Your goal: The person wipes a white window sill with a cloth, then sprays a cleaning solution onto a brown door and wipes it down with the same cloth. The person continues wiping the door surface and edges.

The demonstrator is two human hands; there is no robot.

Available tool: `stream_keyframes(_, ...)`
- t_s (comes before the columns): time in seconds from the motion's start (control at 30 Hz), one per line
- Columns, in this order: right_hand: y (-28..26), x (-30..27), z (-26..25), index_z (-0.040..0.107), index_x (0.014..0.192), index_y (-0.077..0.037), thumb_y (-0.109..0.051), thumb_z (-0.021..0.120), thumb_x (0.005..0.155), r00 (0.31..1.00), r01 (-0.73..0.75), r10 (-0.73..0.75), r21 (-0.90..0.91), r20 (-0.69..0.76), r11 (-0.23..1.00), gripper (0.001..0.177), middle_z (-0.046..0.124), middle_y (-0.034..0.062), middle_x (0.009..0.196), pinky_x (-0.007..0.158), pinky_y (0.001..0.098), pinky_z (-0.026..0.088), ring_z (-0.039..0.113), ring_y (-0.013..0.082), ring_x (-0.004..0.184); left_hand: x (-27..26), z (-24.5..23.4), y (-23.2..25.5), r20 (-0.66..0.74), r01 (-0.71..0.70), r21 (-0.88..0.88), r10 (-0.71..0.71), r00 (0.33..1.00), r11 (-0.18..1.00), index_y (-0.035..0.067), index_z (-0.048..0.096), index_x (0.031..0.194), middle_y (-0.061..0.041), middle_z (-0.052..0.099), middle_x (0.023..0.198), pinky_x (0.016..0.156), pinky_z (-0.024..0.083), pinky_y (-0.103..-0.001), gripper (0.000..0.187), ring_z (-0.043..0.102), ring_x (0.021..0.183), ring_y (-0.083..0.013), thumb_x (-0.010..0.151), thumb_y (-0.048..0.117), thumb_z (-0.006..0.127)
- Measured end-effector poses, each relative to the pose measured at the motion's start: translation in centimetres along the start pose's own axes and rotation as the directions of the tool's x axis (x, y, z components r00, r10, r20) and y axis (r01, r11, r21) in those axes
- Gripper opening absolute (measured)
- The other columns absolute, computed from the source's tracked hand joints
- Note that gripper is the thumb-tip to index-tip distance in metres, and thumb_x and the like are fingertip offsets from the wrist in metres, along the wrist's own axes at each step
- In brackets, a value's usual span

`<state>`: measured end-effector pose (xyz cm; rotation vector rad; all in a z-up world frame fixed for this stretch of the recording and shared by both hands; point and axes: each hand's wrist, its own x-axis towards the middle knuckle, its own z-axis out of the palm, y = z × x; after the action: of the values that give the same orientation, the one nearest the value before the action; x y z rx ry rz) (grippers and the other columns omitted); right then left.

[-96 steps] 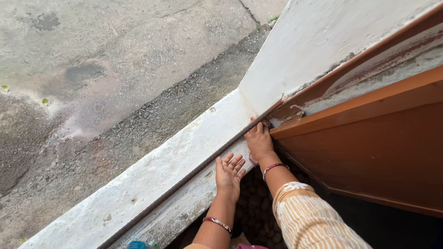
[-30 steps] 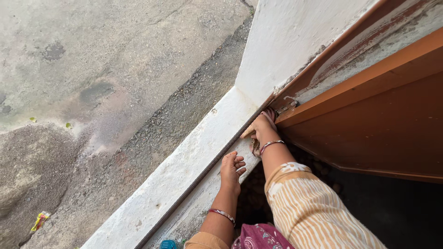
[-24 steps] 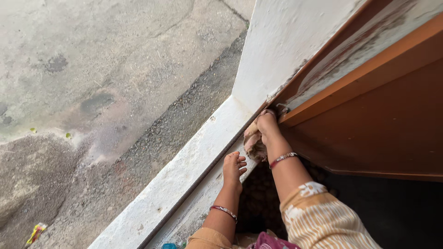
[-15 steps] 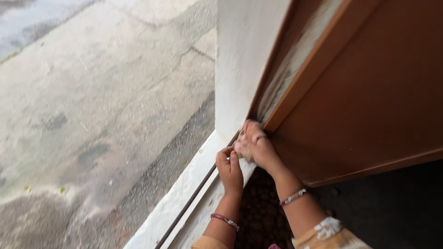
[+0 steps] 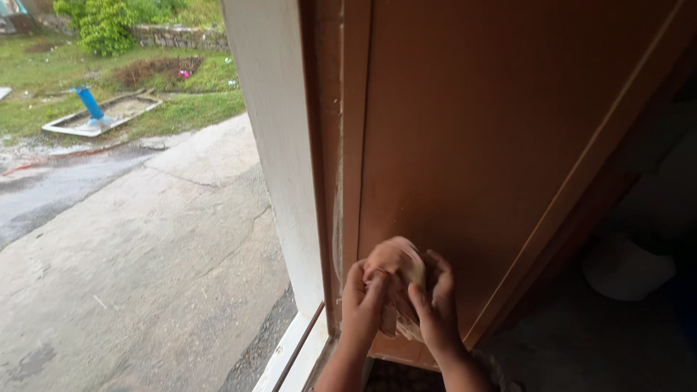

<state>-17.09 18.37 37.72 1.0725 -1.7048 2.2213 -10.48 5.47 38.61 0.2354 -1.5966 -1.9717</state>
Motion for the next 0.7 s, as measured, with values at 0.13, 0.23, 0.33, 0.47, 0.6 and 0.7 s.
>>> stream_keyframes(0.13, 4.0, -3.4, -3.2, 0.030, 0.149, -0.004, -0.030, 0.073, 0.089, 0.892, -0.309, 0.332, -0.121, 0.307, 0.943, 0.079, 0.055, 0.0089, 0.143, 0.107, 0.0406, 0.049, 0.056, 0.0198, 0.132, 1.3, 1.6, 2.1, 0.043, 0.132, -0.464, -0.127, 0.991, 0.876, 0.007, 0.060, 0.124, -0.007, 0.069, 0.109, 0.087, 0.056, -0.029, 0.035, 0.068, 0.098, -0.0148, 0.095, 0.027, 0.057)
stream_keyframes(0.23, 4.6, -3.2, -6.7, 0.055, 0.142, 0.001, -0.027, 0.064, 0.094, 0.886, -0.339, 0.375, -0.171, 0.274, 0.925, 0.056, 0.071, 0.0137, 0.132, 0.109, 0.0388, 0.048, 0.066, 0.0217, 0.125, 3.2, 0.8, 1.2, 0.040, 0.145, -0.392, -0.140, 0.989, 0.908, 0.003, 0.062, 0.123, -0.012, 0.067, 0.108, 0.084, 0.053, -0.033, 0.034, 0.064, 0.095, -0.0183, 0.099, 0.026, 0.058)
stream_keyframes(0.33, 1.5, -2.0, -9.7, 0.058, 0.142, 0.005, -0.019, 0.062, 0.097, 0.970, -0.210, 0.205, 0.019, 0.129, 0.978, 0.051, 0.072, 0.0175, 0.130, 0.109, 0.0394, 0.045, 0.065, 0.0261, 0.122, 3.6, 0.3, 0.4, -0.002, 0.174, -0.109, -0.175, 0.985, 0.979, 0.001, 0.063, 0.122, -0.013, 0.065, 0.111, 0.086, 0.051, -0.036, 0.033, 0.062, 0.099, -0.0206, 0.098, 0.023, 0.061)
stream_keyframes(0.47, -2.5, 1.0, -8.7, 0.045, 0.147, 0.002, -0.018, 0.067, 0.093, 0.999, -0.033, 0.033, 0.070, 0.004, 0.997, 0.062, 0.057, 0.0099, 0.138, 0.108, 0.0362, 0.043, 0.058, 0.0210, 0.127, 2.3, 2.2, 1.6, 0.059, -0.106, 0.265, 0.094, 0.994, 0.958, 0.009, 0.061, 0.128, -0.007, 0.065, 0.123, 0.096, 0.053, -0.034, 0.037, 0.065, 0.111, -0.0190, 0.093, 0.020, 0.060)
stream_keyframes(0.6, -7.8, 2.8, -5.9, 0.044, 0.146, -0.002, -0.023, 0.066, 0.089, 1.000, -0.015, 0.016, 0.049, -0.023, 0.999, 0.065, 0.047, 0.0047, 0.142, 0.104, 0.0305, 0.044, 0.052, 0.0150, 0.130, 0.1, 7.7, 5.3, 0.432, -0.480, 0.230, 0.353, 0.830, 0.846, 0.006, 0.063, 0.134, -0.016, 0.067, 0.128, 0.106, 0.045, -0.041, 0.037, 0.059, 0.126, -0.0321, 0.100, 0.019, 0.061)
stream_keyframes(0.7, -11.2, 7.6, -5.7, 0.053, 0.136, -0.001, -0.022, 0.068, 0.094, 0.968, 0.085, -0.143, -0.270, -0.206, 0.959, 0.049, 0.056, 0.0093, 0.125, 0.094, 0.0297, 0.050, 0.059, 0.0174, 0.114, 2.1, 8.6, 10.7, 0.475, -0.673, 0.475, 0.478, 0.739, 0.568, 0.010, 0.065, 0.132, -0.020, 0.068, 0.118, 0.098, 0.049, -0.043, 0.042, 0.061, 0.115, -0.0400, 0.091, 0.020, 0.067)
